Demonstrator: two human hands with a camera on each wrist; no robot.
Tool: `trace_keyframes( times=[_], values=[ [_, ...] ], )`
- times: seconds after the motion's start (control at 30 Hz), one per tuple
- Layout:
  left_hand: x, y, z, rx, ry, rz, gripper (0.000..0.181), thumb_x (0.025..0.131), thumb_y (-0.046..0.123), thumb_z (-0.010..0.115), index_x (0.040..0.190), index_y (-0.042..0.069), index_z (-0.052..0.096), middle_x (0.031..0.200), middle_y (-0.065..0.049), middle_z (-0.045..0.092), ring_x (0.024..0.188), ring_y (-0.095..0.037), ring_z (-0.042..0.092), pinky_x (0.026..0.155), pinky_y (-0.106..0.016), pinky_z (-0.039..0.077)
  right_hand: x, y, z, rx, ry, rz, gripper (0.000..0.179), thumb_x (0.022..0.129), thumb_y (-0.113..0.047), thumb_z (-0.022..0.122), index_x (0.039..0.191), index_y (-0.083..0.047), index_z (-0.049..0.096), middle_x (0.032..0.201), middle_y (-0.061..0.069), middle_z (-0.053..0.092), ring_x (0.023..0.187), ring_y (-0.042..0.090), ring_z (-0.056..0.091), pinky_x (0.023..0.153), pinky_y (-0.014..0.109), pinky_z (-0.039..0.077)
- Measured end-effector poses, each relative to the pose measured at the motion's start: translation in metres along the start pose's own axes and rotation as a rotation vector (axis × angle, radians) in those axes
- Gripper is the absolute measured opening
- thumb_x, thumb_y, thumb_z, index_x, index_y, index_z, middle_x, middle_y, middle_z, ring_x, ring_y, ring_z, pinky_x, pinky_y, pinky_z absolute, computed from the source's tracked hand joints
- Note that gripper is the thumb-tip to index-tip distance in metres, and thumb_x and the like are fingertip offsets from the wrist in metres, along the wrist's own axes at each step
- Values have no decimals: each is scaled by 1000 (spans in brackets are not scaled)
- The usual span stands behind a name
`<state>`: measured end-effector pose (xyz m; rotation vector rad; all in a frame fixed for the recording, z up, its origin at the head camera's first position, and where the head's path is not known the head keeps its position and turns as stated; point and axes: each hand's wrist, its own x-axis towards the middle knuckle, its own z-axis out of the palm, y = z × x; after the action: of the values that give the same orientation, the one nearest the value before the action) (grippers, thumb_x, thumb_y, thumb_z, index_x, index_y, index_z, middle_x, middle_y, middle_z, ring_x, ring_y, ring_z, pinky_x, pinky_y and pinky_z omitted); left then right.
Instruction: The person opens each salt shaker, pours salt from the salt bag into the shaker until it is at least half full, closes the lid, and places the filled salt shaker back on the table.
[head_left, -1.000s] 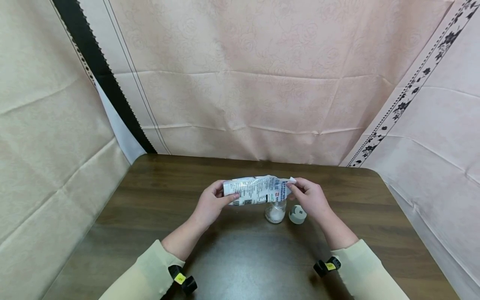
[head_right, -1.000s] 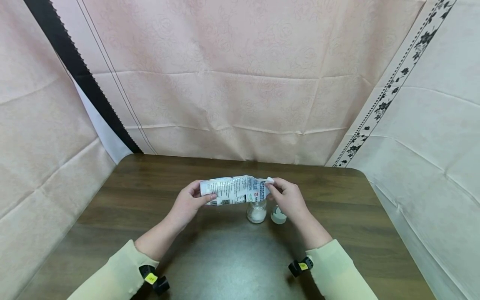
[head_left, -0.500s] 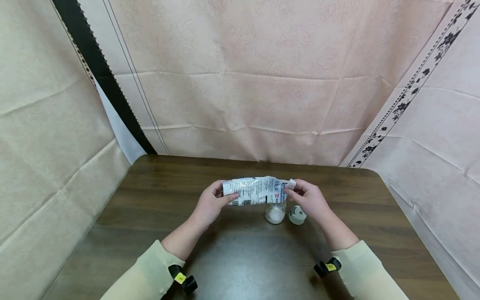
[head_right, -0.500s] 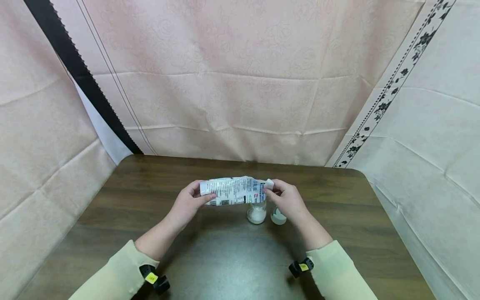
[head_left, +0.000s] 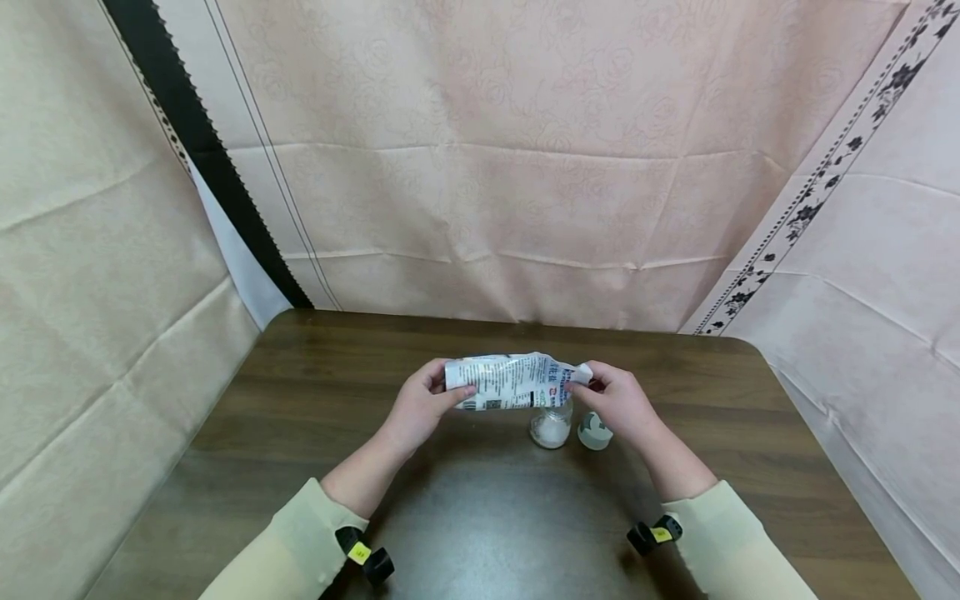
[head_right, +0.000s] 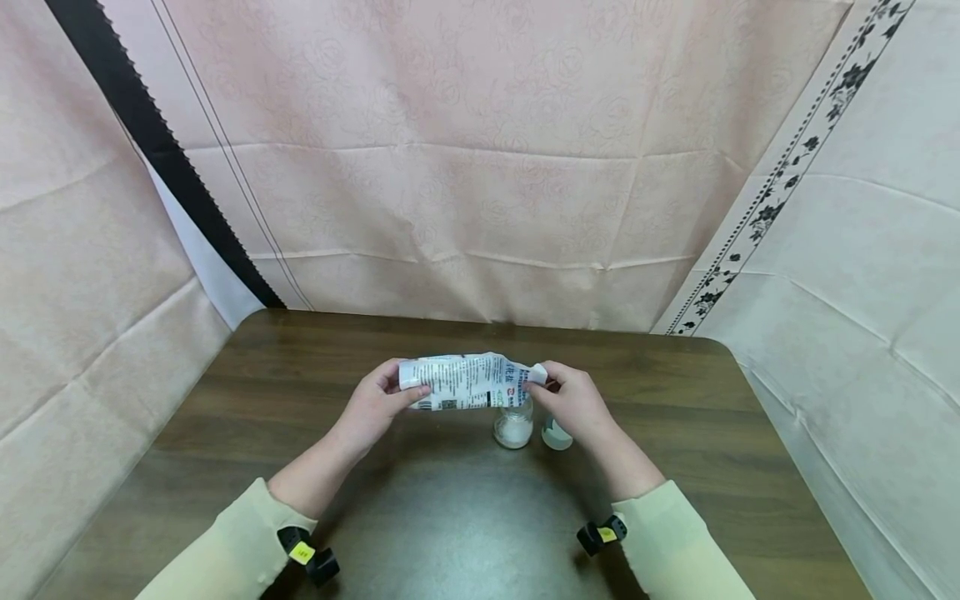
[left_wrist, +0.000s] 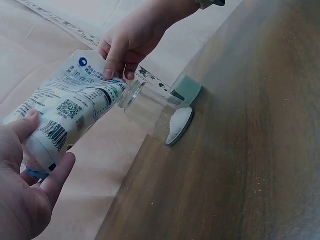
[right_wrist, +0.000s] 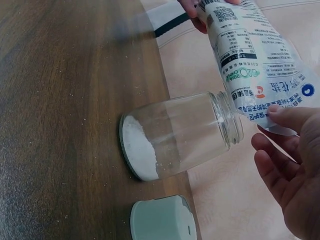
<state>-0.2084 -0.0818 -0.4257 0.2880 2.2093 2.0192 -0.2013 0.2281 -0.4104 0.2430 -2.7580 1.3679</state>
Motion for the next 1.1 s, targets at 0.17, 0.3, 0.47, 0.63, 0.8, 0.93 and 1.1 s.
trace_keyframes(
  times=[0.17, 0.3, 0.47, 0.63, 0.8, 0.93, 1.1],
  values=[
    [2, 1, 0, -5, -6, -7, 38, 86, 21, 80, 119, 14, 64, 114, -5, 67, 101, -23, 65, 89, -49, 53, 0, 0, 0, -4, -1, 10, 12, 91, -14, 73, 103, -10, 71, 100, 7, 71, 82, 25, 59, 70, 36, 51],
    [2, 4, 0, -4, -14, 11, 38, 85, 20, 80, 119, 13, 64, 114, -6, 67, 101, -24, 65, 89, -52, 52, -1, 0, 0, -1, 0, 16, 12, 92, -14, 72, 103, -11, 70, 100, 7, 70, 82, 26, 59, 70, 36, 51],
    [4, 6, 1, 3, -16, 13, 40, 84, 19, 81, 120, 13, 64, 115, -6, 67, 101, -23, 65, 84, -41, 56, -1, 1, 0, -15, 1, 7, 10, 92, -15, 72, 102, -11, 70, 98, 6, 70, 82, 25, 58, 68, 35, 49],
    [5, 7, 2, 4, -10, 3, 44, 82, 19, 83, 122, 14, 64, 116, -6, 67, 102, -23, 65, 82, -36, 56, -1, 0, 0, -28, 2, -4, 10, 92, -14, 71, 102, -12, 70, 98, 6, 70, 81, 25, 58, 67, 36, 48],
    [6, 10, 2, -2, -9, -1, 45, 82, 18, 83, 123, 12, 64, 117, -8, 66, 103, -23, 65, 84, -39, 56, -2, 0, 0, -29, 2, -7, 13, 93, -14, 71, 105, -12, 69, 100, 6, 71, 82, 25, 58, 69, 36, 48],
    [6, 16, 3, 9, -8, -12, 46, 83, 16, 82, 124, 10, 64, 117, -9, 66, 103, -22, 65, 82, -34, 56, -2, 0, 0, -30, 6, -16, 13, 93, -13, 71, 105, -12, 69, 100, 6, 71, 81, 25, 58, 69, 37, 48],
    [-5, 40, 6, 27, -10, -29, 44, 85, 10, 79, 126, 4, 62, 116, -10, 66, 102, -21, 65, 82, -32, 55, -2, 0, 1, -34, 17, -28, 11, 92, -13, 71, 103, -12, 69, 99, 6, 71, 80, 25, 58, 67, 36, 48]
  ],
)
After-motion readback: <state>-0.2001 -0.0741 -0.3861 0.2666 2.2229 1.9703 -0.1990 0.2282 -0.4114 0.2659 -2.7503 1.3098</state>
